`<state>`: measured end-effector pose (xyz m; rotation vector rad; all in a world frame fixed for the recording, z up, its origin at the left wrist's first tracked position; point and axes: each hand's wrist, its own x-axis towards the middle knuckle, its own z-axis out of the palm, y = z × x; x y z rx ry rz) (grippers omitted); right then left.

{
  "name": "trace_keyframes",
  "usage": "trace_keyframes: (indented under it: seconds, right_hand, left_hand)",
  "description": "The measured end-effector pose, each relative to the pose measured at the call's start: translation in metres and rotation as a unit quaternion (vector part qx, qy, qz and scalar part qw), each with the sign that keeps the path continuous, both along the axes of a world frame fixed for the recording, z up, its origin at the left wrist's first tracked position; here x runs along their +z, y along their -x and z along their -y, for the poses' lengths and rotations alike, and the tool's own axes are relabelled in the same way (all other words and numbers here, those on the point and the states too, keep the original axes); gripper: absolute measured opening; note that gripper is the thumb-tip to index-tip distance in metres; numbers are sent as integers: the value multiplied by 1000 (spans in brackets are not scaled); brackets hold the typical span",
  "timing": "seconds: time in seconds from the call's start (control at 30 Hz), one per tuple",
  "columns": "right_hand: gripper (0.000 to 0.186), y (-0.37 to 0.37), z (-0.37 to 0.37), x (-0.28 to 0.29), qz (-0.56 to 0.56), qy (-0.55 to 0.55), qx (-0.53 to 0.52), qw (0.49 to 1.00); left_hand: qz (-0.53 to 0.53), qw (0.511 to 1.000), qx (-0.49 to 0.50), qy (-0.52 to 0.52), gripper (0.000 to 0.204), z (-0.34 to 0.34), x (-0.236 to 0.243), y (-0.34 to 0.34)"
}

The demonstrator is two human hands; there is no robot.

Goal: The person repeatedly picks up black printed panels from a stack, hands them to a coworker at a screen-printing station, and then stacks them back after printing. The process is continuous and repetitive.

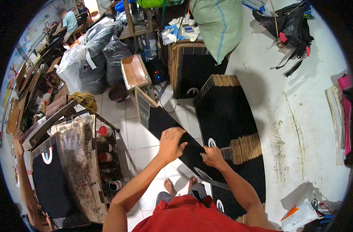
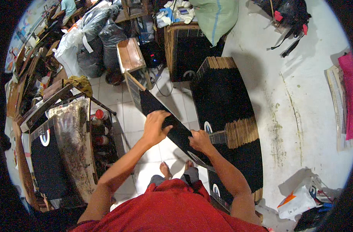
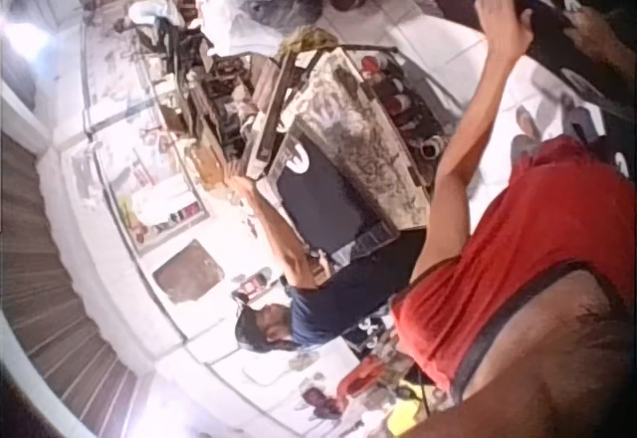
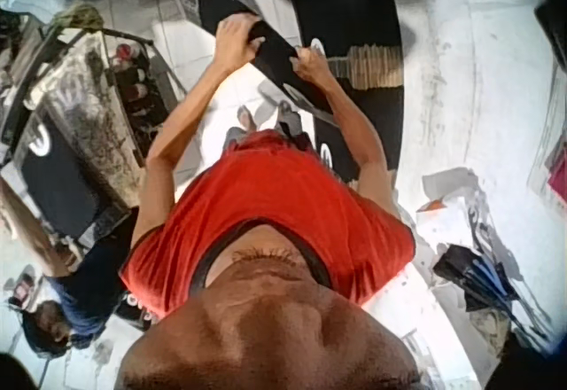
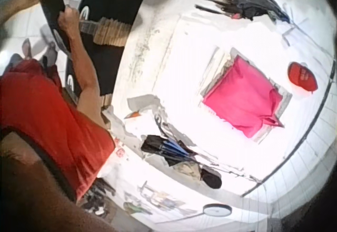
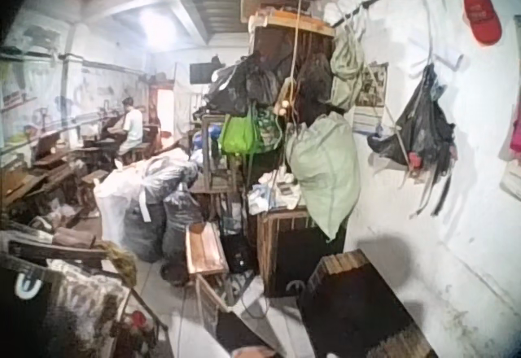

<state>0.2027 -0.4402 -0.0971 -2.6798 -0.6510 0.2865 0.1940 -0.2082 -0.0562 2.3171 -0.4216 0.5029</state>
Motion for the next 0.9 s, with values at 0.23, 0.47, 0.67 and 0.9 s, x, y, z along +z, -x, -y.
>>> trace_keyframes:
  seconds: [0.23,0.47,0.67,0.9]
  right_hand:
    - [23,-65,46,-92,-32,27,-67,997]
    - [31,-137,106,-162,-127,84,-218,964]
    - [32,-211,139,-219,-153,88,-254,951]
    - [29,-286,159,-287,-108,95,-263,954]
  left_hand:
    - [-264,956,126,23,31,-4,-156,93]
    - [-608,756,242,11,39,9,-279,243]
    - [-608,493,505,364,17,44,-300,264]
    - [-546,581,460,391,25,77,-284,182]
